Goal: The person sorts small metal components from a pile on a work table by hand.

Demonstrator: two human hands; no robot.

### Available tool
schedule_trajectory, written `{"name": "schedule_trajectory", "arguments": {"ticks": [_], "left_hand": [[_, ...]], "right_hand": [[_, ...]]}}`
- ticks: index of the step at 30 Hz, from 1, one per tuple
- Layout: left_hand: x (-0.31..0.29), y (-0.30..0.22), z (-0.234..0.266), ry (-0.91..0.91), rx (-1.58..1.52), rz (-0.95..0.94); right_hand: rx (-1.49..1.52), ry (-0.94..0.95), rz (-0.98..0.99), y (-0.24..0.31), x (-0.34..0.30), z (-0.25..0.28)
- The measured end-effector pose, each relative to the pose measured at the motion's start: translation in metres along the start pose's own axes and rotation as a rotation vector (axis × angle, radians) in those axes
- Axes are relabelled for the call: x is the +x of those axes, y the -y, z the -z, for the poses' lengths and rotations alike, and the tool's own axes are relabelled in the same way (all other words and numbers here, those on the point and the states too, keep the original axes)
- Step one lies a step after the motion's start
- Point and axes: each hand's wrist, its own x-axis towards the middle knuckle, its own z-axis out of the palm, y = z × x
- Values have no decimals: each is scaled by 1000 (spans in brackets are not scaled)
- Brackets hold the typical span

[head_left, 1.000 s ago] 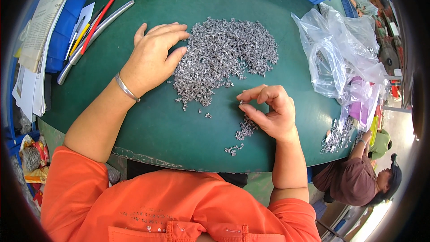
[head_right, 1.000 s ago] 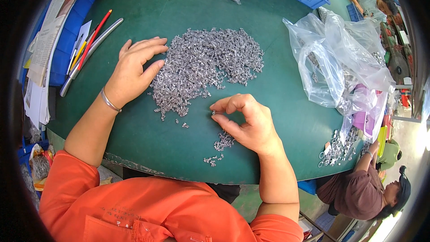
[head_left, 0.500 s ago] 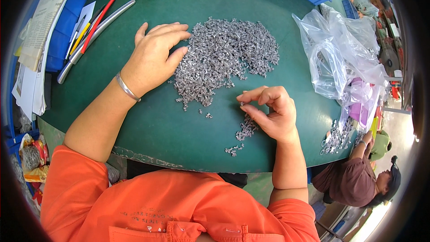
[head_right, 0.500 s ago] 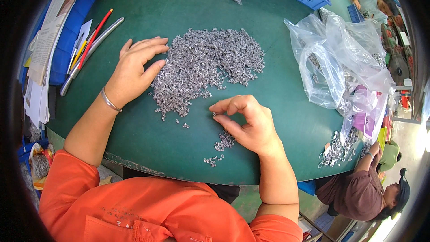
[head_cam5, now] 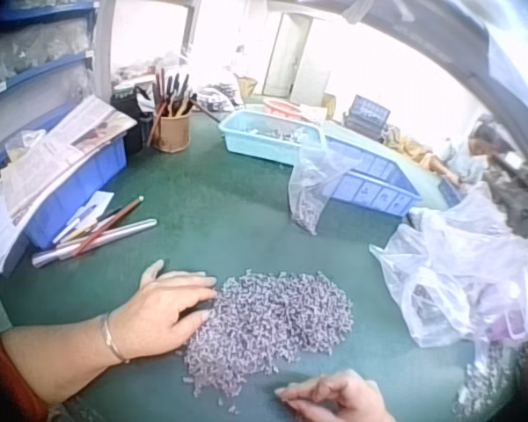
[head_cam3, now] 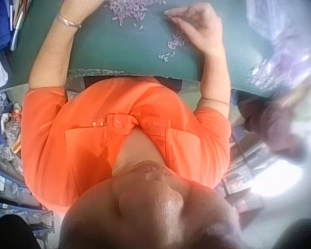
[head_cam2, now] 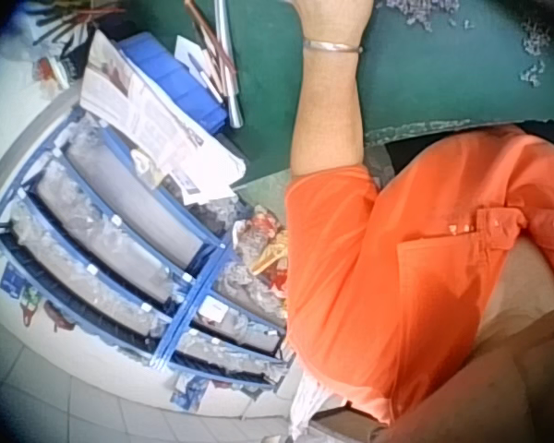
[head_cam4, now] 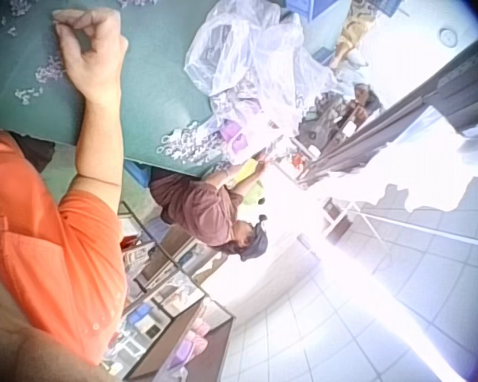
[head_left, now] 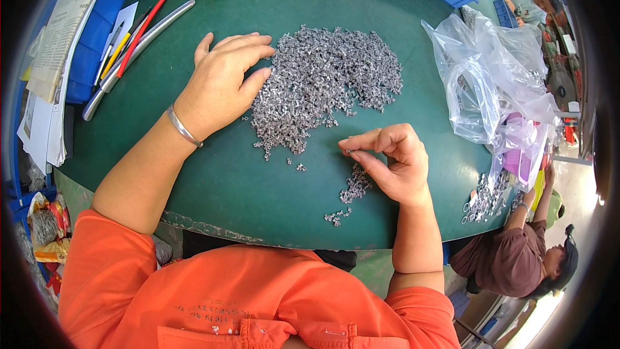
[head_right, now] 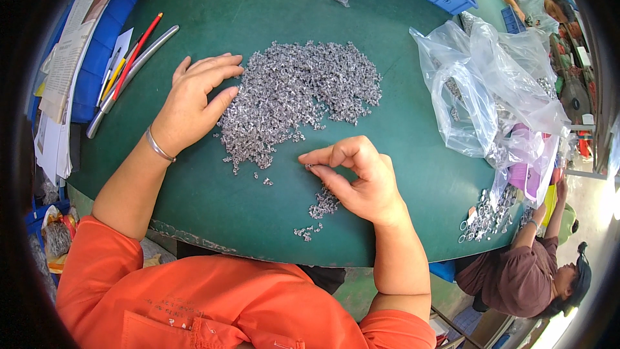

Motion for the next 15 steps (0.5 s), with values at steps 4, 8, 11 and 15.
{"name": "schedule_trajectory", "arguments": {"ticks": [4, 8, 11, 15], "left_hand": [[0, 0, 2, 2, 5, 6], [-1, -1, 1, 4, -4, 0], [0, -2, 2, 7, -9, -2], [0, -1, 0, 3, -13, 2]], "right_hand": [[81, 75, -75, 9, 2, 8], [-103, 227, 16, 8, 11, 15], [-451, 96, 174, 9, 25, -5], [-407, 230, 82, 3, 24, -7]]}}
